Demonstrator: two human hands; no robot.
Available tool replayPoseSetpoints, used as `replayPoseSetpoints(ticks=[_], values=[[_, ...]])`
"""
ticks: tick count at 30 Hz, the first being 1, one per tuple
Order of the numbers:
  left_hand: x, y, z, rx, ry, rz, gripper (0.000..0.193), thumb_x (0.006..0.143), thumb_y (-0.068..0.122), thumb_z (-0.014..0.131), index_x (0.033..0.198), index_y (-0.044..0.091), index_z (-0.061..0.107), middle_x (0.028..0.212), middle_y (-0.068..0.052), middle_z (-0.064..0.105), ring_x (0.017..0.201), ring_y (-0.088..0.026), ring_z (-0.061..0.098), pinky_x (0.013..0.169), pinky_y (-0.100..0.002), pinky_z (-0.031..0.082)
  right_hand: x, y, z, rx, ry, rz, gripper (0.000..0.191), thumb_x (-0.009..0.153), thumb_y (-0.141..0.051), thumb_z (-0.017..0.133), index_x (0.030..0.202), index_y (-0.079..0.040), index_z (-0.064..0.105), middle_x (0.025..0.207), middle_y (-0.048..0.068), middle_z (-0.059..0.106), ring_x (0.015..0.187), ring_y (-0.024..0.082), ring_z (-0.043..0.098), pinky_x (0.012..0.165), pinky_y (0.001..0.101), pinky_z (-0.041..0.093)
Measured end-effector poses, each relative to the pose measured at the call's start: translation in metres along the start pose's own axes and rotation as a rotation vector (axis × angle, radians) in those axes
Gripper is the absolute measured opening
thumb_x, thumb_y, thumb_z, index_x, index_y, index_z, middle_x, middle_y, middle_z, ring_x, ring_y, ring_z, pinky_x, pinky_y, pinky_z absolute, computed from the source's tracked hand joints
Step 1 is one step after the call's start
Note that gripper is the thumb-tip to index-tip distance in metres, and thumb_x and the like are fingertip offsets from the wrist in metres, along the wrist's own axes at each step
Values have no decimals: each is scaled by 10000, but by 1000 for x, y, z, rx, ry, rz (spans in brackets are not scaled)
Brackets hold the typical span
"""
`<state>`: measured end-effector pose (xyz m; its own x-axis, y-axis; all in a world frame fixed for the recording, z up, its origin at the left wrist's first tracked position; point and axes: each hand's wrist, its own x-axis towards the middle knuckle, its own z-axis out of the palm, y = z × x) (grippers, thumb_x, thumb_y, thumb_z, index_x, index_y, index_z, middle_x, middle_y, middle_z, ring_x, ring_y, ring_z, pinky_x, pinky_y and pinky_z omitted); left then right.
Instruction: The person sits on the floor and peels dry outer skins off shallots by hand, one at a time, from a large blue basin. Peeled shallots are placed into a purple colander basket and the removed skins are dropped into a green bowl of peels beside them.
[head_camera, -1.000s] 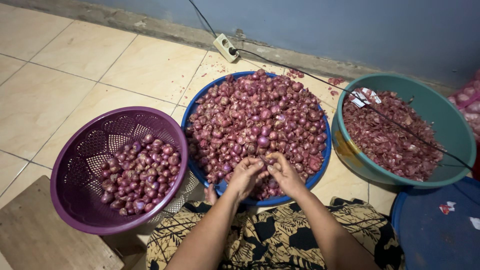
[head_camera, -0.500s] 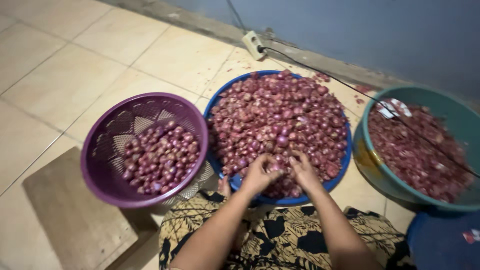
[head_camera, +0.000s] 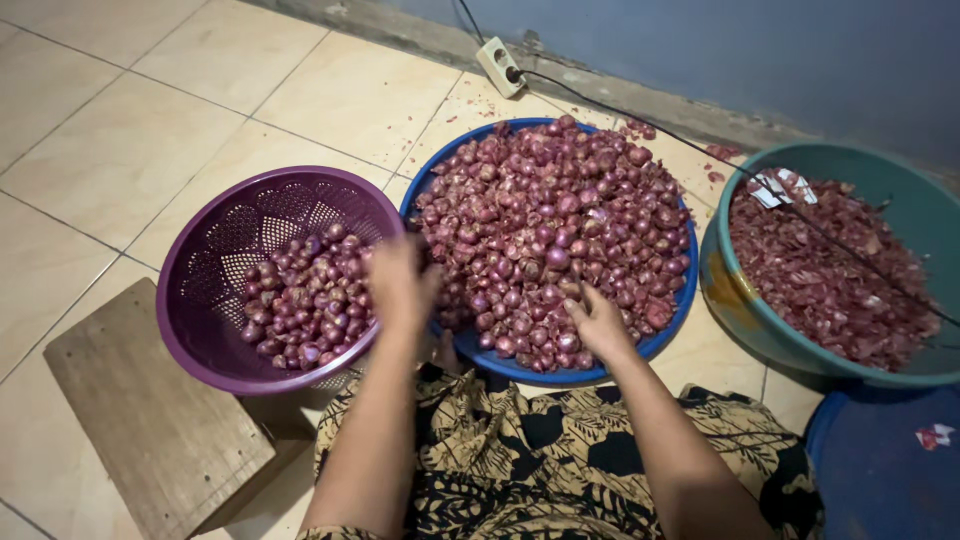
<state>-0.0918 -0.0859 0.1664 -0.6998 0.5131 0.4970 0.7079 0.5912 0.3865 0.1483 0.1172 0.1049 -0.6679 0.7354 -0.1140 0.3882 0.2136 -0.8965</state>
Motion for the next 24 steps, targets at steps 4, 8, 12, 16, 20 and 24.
replayPoseSetpoints(ticks=[4,8,12,16,20,24], values=[[-49,46,76,-102,-396,420,336,689,107,800,1014,161,737,1049,-96,696,1043,-294,656,901,-428,564,2,12,4,6,42,-139,298,951,-145,676,1246,-123,709,1054,20,771,895,103,693,796,298,539],[-81,64,119,-63,-586,449,259,853,72,745,1096,160,729,1134,-172,654,1076,-346,651,837,-452,570,-5,12,0,-99,-26,186,337,952,-156,687,1278,-227,734,870,62,705,704,153,596,646,332,488],[-79,64,124,-193,-740,229,296,881,175,745,1170,150,687,1167,-183,639,1058,-375,637,868,-477,549,-14,-1,-6,-133,-8,47,317,919,-144,725,1227,-219,736,819,-2,698,655,100,610,603,281,492],[-69,58,122,-520,-752,-47,363,885,224,748,1194,79,622,1094,-145,683,998,-299,683,877,-413,560,-17,-19,-5,-82,-107,225,397,910,-163,736,1293,-262,700,833,6,684,619,122,547,559,296,441],[-67,57,127,-1006,-810,-140,238,1043,245,632,1171,46,662,1052,-73,748,959,-165,675,857,-334,551,-19,-17,3,73,-208,82,607,803,-141,798,1370,-242,605,887,-13,663,605,136,477,518,318,399],[-76,62,127,-1345,-1031,-489,252,1050,238,608,1193,40,666,1003,-66,698,816,-144,625,727,-292,528,-10,5,11,140,-114,-84,237,942,-224,743,1117,-68,711,908,-8,745,789,74,666,701,257,539]])
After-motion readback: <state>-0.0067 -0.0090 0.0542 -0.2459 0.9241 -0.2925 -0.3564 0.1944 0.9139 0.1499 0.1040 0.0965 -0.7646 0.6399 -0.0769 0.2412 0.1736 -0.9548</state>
